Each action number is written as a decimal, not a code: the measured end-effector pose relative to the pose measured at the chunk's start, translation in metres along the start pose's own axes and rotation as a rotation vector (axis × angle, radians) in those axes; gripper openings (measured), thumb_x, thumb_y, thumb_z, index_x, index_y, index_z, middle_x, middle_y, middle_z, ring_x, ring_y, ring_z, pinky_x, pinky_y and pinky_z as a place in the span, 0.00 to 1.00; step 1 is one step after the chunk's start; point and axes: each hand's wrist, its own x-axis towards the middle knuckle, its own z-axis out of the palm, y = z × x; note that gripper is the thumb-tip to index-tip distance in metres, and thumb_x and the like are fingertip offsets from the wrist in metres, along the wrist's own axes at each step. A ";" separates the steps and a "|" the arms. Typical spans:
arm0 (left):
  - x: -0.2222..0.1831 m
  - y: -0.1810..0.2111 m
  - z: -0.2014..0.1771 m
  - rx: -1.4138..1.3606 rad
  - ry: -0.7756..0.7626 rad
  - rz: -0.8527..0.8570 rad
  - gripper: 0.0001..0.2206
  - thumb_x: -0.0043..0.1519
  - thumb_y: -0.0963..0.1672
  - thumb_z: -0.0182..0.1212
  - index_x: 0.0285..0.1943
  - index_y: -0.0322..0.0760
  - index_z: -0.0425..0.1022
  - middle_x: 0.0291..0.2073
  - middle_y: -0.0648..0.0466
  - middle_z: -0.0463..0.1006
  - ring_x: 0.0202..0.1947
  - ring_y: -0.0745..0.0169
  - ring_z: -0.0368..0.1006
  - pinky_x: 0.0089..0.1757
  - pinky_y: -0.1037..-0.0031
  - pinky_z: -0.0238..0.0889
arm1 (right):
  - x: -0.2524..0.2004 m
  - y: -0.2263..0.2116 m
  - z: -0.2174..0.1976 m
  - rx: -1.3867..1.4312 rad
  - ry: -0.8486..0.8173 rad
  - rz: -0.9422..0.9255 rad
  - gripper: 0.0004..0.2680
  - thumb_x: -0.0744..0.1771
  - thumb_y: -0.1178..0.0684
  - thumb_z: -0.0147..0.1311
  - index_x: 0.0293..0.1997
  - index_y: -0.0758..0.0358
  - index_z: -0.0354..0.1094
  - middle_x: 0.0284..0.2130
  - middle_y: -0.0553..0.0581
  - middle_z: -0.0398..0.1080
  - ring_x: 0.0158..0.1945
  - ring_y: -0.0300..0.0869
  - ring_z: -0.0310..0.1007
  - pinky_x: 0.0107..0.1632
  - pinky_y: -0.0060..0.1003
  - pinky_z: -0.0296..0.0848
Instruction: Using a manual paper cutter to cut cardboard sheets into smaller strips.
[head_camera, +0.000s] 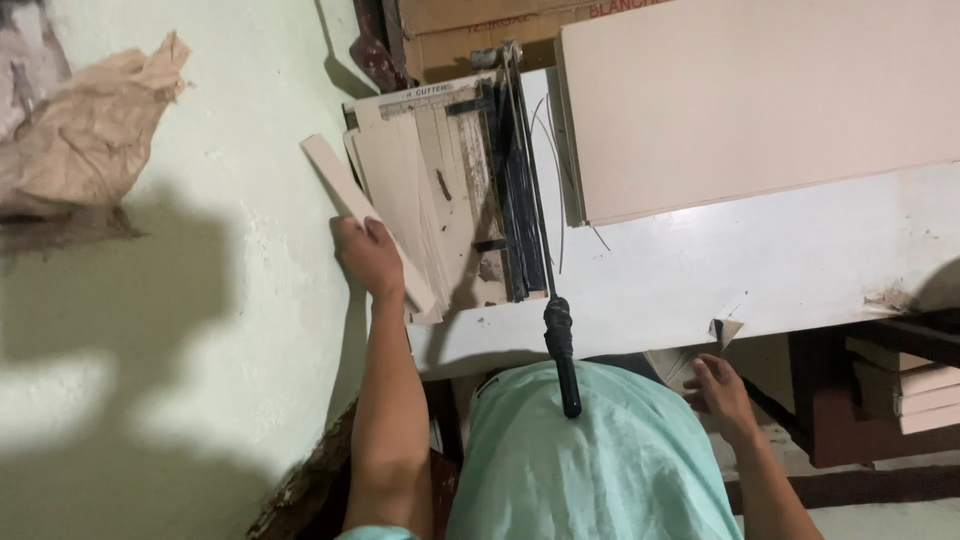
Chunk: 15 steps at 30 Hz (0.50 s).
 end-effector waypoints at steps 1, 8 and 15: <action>0.002 0.008 -0.007 0.008 0.030 0.009 0.06 0.70 0.43 0.49 0.42 0.37 0.64 0.23 0.53 0.70 0.24 0.63 0.70 0.30 0.71 0.62 | 0.006 0.005 0.000 0.015 0.002 0.010 0.21 0.74 0.47 0.48 0.75 0.71 0.54 0.49 0.83 0.71 0.51 0.70 0.74 0.53 0.64 0.72; 0.003 0.046 -0.002 0.464 -0.036 0.029 0.17 0.63 0.49 0.61 0.58 0.43 0.67 0.48 0.48 0.71 0.45 0.49 0.73 0.44 0.59 0.69 | -0.001 -0.001 0.004 -0.002 -0.032 0.002 0.23 0.74 0.45 0.48 0.75 0.71 0.53 0.49 0.84 0.70 0.52 0.71 0.73 0.55 0.65 0.71; 0.001 0.007 0.037 -0.063 -0.404 -0.296 0.46 0.55 0.58 0.68 0.76 0.41 0.43 0.69 0.38 0.50 0.69 0.33 0.51 0.62 0.37 0.46 | -0.003 -0.010 -0.002 0.045 0.001 -0.029 0.23 0.74 0.45 0.48 0.74 0.73 0.54 0.48 0.85 0.70 0.51 0.71 0.73 0.55 0.66 0.70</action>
